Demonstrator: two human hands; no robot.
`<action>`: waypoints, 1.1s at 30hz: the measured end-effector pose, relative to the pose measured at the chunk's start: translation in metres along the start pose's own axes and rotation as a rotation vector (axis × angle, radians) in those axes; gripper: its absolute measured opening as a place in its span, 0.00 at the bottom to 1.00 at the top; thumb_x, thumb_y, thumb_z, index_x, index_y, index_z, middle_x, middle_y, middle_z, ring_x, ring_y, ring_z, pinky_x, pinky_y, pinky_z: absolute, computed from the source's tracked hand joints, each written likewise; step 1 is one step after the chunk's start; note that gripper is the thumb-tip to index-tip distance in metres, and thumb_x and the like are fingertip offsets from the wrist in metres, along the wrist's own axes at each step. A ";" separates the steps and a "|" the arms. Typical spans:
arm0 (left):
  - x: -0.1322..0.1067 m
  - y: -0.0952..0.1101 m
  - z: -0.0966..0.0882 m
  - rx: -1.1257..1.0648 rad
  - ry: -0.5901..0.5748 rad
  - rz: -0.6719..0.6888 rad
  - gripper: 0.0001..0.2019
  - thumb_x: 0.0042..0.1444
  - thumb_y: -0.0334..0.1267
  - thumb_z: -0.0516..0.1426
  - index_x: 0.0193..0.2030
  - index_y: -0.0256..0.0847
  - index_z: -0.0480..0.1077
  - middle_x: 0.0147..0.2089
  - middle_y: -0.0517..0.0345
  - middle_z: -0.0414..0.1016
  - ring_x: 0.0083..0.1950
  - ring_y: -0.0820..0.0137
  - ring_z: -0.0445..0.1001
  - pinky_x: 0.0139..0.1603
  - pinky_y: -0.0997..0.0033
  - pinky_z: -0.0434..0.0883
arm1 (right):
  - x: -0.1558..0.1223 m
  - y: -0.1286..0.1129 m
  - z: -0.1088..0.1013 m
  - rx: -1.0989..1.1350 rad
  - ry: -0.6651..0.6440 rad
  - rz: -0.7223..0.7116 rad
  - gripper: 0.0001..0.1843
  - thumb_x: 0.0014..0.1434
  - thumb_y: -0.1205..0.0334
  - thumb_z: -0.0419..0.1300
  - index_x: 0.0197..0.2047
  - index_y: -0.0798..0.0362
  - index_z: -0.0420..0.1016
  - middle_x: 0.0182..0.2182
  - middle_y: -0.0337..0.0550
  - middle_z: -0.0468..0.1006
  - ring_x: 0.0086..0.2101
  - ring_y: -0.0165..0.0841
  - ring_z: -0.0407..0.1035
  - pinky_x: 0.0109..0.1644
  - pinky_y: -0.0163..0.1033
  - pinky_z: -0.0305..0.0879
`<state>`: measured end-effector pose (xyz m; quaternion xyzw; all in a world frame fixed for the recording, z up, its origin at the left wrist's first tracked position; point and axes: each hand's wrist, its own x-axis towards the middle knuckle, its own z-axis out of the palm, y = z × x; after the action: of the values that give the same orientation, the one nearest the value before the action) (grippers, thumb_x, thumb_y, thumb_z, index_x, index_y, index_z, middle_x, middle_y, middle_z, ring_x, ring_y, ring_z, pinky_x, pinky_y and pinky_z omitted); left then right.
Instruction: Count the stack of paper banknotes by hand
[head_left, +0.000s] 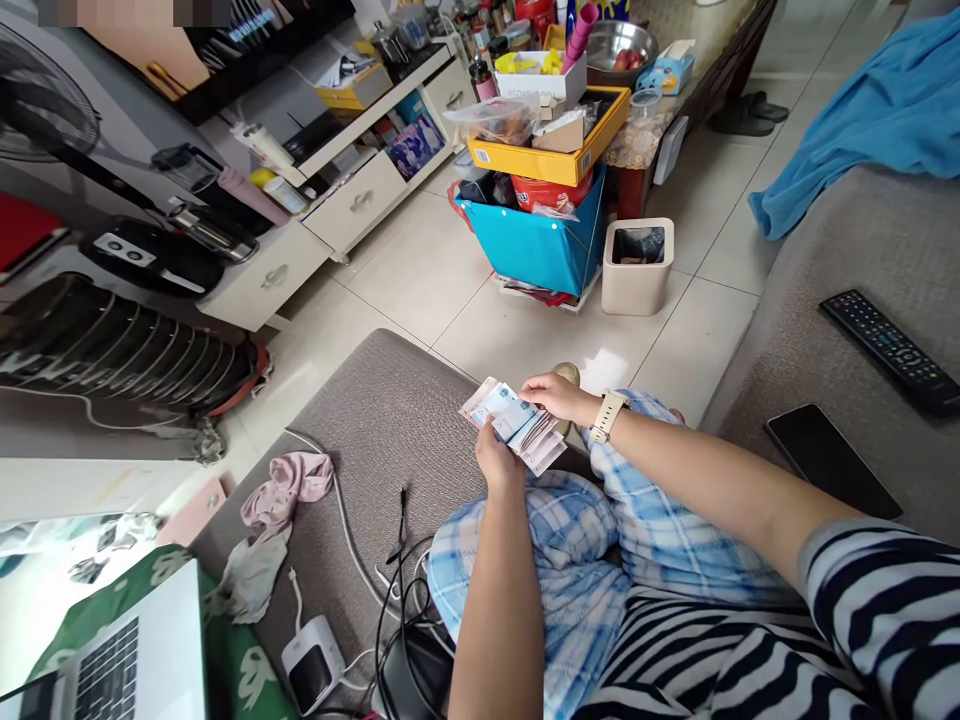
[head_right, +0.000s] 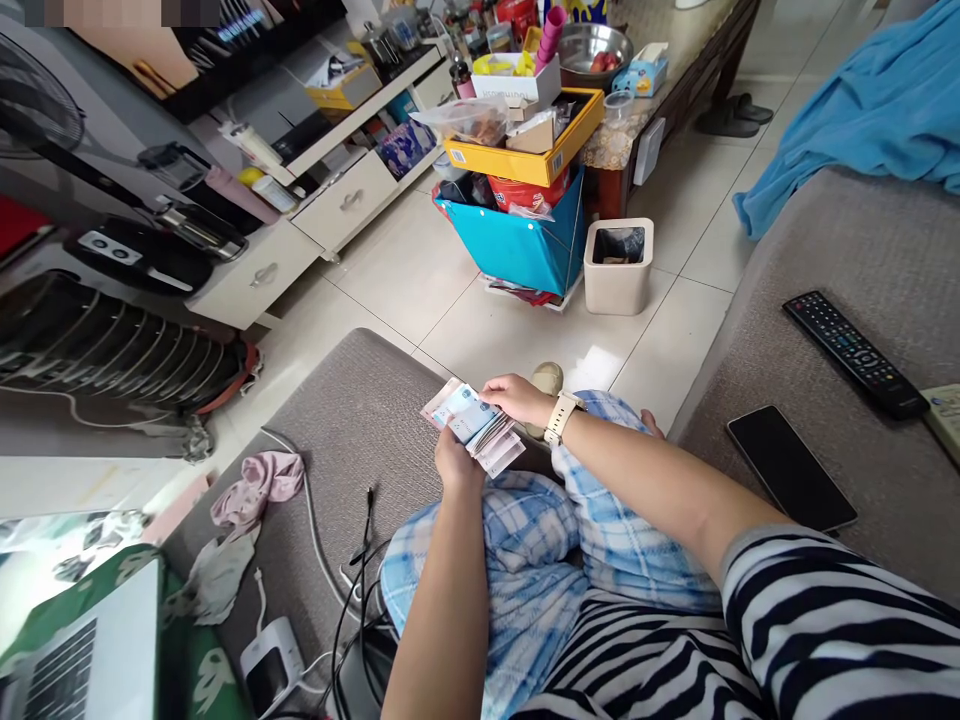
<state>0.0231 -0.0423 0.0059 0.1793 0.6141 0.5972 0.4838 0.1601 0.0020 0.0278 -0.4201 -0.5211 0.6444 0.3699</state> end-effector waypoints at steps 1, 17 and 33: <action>0.000 0.000 0.000 -0.014 -0.001 -0.010 0.12 0.52 0.42 0.56 0.38 0.36 0.72 0.39 0.51 0.76 0.45 0.61 0.75 0.39 0.67 0.73 | 0.000 0.000 0.000 0.001 -0.001 -0.004 0.14 0.52 0.52 0.55 0.24 0.54 0.66 0.17 0.31 0.59 0.20 0.25 0.53 0.25 0.33 0.48; 0.003 -0.005 0.001 -0.158 -0.053 -0.081 0.13 0.51 0.41 0.57 0.42 0.35 0.69 0.38 0.50 0.76 0.39 0.63 0.76 0.42 0.61 0.72 | 0.004 0.010 -0.004 -0.042 -0.017 0.049 0.16 0.56 0.51 0.56 0.24 0.55 0.68 0.16 0.36 0.68 0.17 0.25 0.58 0.23 0.32 0.52; -0.008 0.004 0.005 -0.155 -0.102 -0.057 0.13 0.43 0.31 0.62 0.39 0.37 0.72 0.35 0.56 0.76 0.34 0.71 0.74 0.40 0.69 0.70 | 0.000 0.000 -0.006 -0.174 0.114 0.049 0.13 0.50 0.53 0.59 0.26 0.54 0.67 0.20 0.33 0.65 0.23 0.26 0.58 0.28 0.34 0.51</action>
<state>0.0292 -0.0449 0.0131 0.1542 0.5455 0.6188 0.5438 0.1654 0.0036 0.0272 -0.4991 -0.5426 0.5809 0.3451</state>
